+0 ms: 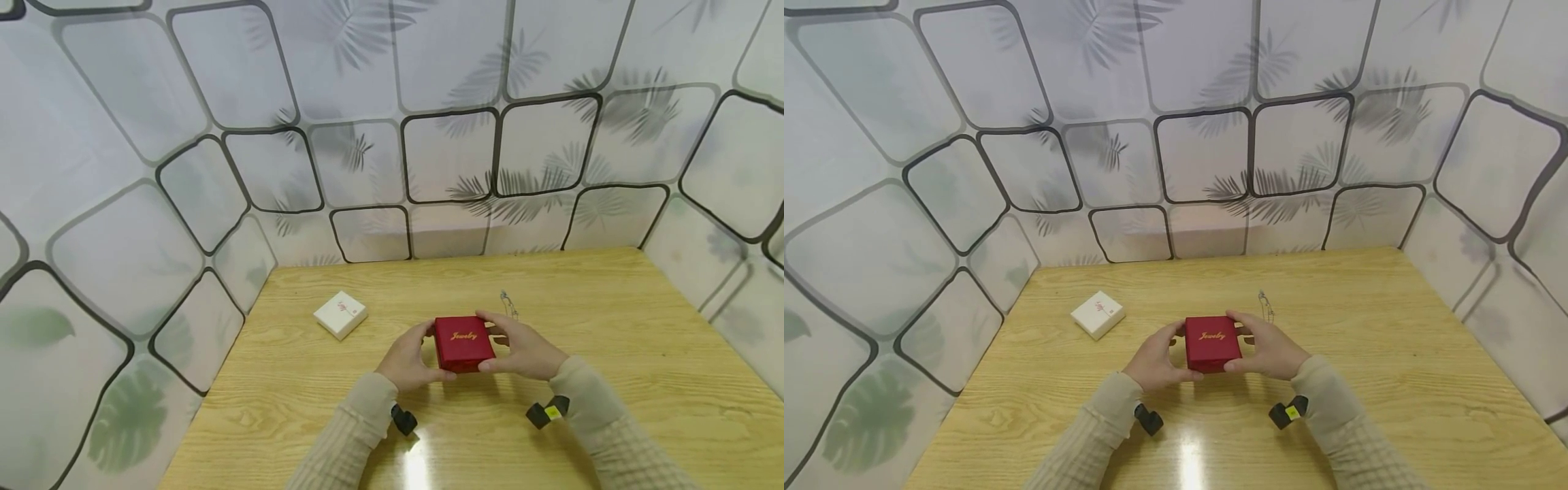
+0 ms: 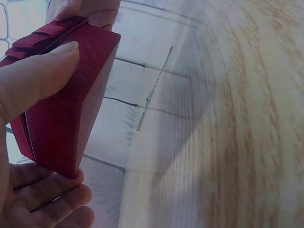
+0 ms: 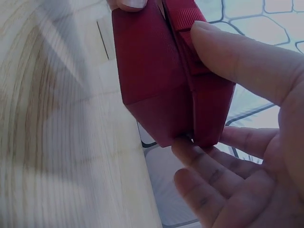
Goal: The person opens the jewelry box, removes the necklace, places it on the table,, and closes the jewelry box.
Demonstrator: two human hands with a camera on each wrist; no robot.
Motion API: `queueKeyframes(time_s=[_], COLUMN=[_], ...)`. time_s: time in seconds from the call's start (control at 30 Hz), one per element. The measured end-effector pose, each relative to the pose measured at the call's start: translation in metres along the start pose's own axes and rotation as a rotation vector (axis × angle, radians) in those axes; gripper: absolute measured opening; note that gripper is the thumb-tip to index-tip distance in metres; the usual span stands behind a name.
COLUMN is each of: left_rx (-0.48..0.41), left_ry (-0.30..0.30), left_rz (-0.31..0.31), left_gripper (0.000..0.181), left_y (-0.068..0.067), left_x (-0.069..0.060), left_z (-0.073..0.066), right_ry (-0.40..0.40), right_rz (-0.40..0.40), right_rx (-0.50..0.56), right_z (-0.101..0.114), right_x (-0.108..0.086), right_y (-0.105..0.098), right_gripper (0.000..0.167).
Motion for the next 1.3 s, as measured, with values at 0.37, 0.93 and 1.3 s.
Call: queueKeyframes(time_s=[0.37,0.93,1.3], left_rx=[-0.005,-0.089,-0.142], left_ry=[0.001,0.024,0.03], left_rz=[-0.011,-0.01,-0.018], left_gripper=[0.089,0.092,0.103], left_y=[0.0005,0.0003,0.0002], left_x=[0.0012,0.0004,0.0018], left_z=[0.0006,0.0,-0.0011], right_ry=[-0.032,0.047,0.004], right_rz=[0.002,0.011,0.041], right_rx=[-0.013,0.155,0.198], right_z=[0.0013,0.0016,0.0021], right_x=[0.0015,0.0,0.0006], right_y=[0.0024,0.0057,0.0081], right_gripper=[0.094,0.095,0.092])
Point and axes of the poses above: each hand's wrist, its own x-axis towards the middle knuckle, its own y-axis out of the palm, z = x × y, the point moved 7 cm from there along x, towards the middle knuckle, and after that the axes turned 15 degrees about x, right-handed, at the moved point
